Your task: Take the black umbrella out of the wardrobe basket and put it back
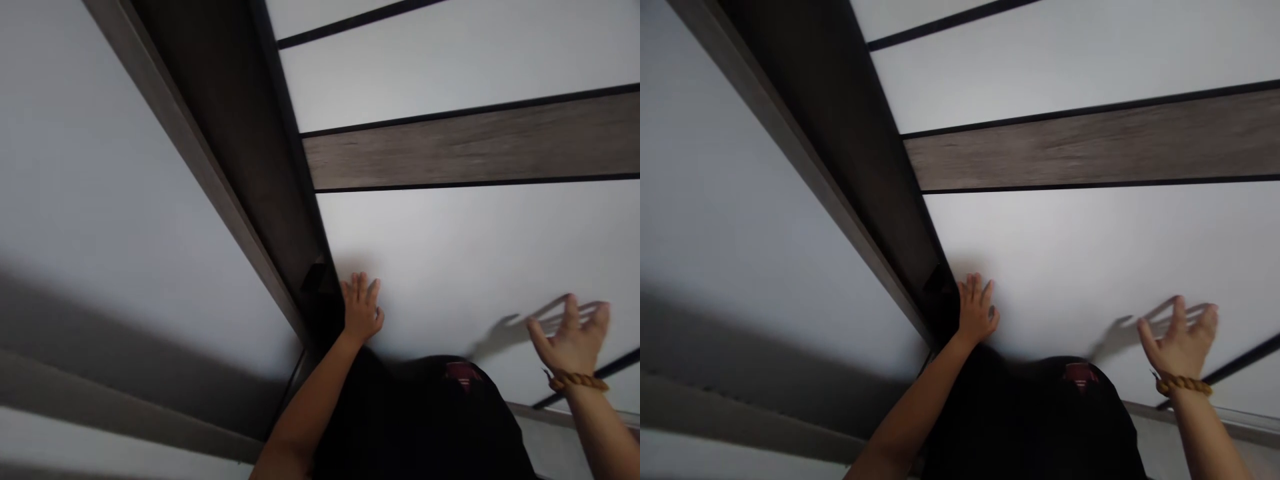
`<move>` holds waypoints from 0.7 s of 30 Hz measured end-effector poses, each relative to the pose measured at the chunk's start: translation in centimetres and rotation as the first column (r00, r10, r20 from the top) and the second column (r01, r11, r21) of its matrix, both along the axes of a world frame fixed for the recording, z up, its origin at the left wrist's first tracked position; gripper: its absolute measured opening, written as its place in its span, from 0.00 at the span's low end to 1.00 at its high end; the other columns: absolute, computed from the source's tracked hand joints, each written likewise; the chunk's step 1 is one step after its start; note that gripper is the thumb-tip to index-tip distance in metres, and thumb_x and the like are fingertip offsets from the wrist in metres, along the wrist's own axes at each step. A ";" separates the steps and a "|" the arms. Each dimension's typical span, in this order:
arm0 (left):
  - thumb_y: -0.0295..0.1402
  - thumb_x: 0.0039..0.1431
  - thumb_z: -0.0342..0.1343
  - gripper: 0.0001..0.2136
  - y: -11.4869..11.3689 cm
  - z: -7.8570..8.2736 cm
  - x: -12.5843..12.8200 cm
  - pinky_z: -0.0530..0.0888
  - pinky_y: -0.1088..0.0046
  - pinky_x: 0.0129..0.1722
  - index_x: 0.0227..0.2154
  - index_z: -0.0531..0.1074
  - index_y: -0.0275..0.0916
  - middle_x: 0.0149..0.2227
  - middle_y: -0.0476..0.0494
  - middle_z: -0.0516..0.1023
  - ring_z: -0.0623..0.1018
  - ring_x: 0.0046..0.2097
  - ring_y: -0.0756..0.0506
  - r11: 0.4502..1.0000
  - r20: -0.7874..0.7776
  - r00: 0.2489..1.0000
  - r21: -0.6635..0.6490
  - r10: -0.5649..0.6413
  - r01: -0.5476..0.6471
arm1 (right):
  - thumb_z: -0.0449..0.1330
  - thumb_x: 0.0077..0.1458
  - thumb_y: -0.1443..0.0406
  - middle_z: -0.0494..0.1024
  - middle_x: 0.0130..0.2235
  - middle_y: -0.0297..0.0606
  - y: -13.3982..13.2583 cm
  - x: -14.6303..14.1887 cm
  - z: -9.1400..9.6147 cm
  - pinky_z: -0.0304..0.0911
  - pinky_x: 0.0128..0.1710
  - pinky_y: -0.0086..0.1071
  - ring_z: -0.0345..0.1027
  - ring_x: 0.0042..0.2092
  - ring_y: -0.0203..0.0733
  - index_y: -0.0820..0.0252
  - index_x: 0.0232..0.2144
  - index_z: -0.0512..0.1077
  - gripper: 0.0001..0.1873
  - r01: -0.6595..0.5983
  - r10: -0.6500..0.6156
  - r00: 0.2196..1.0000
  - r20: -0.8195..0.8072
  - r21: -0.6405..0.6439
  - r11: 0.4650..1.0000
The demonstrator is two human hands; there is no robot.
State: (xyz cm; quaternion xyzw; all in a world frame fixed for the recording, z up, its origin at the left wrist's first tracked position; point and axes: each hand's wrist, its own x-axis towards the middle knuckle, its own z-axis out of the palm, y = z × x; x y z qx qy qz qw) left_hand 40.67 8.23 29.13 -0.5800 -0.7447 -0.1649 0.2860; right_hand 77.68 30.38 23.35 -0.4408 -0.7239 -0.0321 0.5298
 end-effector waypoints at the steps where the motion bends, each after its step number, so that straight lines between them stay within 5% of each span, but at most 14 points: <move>1: 0.33 0.56 0.55 0.35 -0.2 0.1 -0.2 0.41 0.37 0.69 0.67 0.58 0.34 0.73 0.29 0.42 0.36 0.73 0.27 1.000 0.014 1.000 0.001 0.018 -0.018 | 0.49 0.58 0.40 0.31 0.73 0.59 -0.1 -0.2 -0.2 0.37 0.66 0.71 0.29 0.71 0.78 0.73 0.71 0.50 0.53 0.001 -0.001 1.000 0.027 -0.004 1.000; 6: 0.34 0.58 0.54 0.34 -1.2 0.2 0.4 0.42 0.43 0.71 0.68 0.56 0.33 0.73 0.29 0.45 0.40 0.74 0.32 0.996 0.055 0.995 -0.035 0.080 -0.078 | 0.48 0.60 0.42 0.23 0.72 0.59 -1.1 -2.1 -1.2 0.37 0.64 0.73 0.22 0.71 0.77 0.75 0.72 0.45 0.52 -0.023 0.023 0.992 0.127 -0.004 1.000; 14: 0.35 0.58 0.55 0.35 -1.2 -0.6 0.9 0.45 0.47 0.71 0.69 0.56 0.36 0.74 0.32 0.42 0.41 0.74 0.31 0.978 0.091 0.976 -0.079 0.198 -0.191 | 0.55 0.61 0.49 0.30 0.73 0.55 -1.4 -2.5 -3.3 0.48 0.60 0.74 0.32 0.70 0.79 0.58 0.73 0.47 0.45 -0.049 0.032 0.978 0.205 0.078 0.996; 21: 0.34 0.56 0.57 0.36 -1.6 -1.0 -0.3 0.49 0.47 0.70 0.68 0.57 0.32 0.73 0.27 0.41 0.43 0.73 0.29 0.979 0.063 0.978 0.020 0.200 -0.202 | 0.56 0.62 0.52 0.30 0.74 0.50 -2.1 -3.1 -4.0 0.50 0.60 0.73 0.33 0.71 0.77 0.50 0.74 0.42 0.44 -0.116 0.088 0.967 0.239 0.105 0.988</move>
